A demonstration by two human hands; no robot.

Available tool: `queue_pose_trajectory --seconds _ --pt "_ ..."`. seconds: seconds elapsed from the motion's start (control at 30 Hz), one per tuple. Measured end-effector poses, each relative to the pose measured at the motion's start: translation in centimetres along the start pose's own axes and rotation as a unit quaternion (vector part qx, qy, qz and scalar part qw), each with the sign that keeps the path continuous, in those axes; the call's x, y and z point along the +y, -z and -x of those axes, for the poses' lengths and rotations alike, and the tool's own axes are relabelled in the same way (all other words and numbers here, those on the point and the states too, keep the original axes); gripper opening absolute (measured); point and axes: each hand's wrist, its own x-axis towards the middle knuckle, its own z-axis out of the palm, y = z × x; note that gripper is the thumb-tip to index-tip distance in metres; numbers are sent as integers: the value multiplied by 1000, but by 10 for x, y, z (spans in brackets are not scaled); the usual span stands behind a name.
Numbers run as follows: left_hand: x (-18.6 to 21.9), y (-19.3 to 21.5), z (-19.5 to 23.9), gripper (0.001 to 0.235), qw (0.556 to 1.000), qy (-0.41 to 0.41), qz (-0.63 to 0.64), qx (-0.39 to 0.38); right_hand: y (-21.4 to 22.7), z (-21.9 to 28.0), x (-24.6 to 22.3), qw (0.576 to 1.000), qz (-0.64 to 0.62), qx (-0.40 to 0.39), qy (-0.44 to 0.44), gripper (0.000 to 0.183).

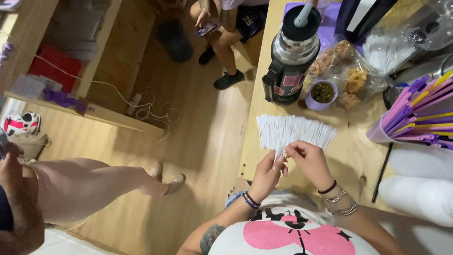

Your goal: The person organizes white paper packets on a wooden counter, folding some by hand and placing them into a stack.

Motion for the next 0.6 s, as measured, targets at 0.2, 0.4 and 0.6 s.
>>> queue_pose_trajectory --seconds 0.2,0.4,0.6 --pt "-52 14 10 22 1000 7 5 1 -7 10 11 1000 -18 -3 9 17" --pt "-17 36 37 19 996 69 42 -21 8 -2 10 998 -10 65 -10 17" --pt "-5 94 25 32 987 121 82 -63 11 -45 40 969 212 126 -17 20"
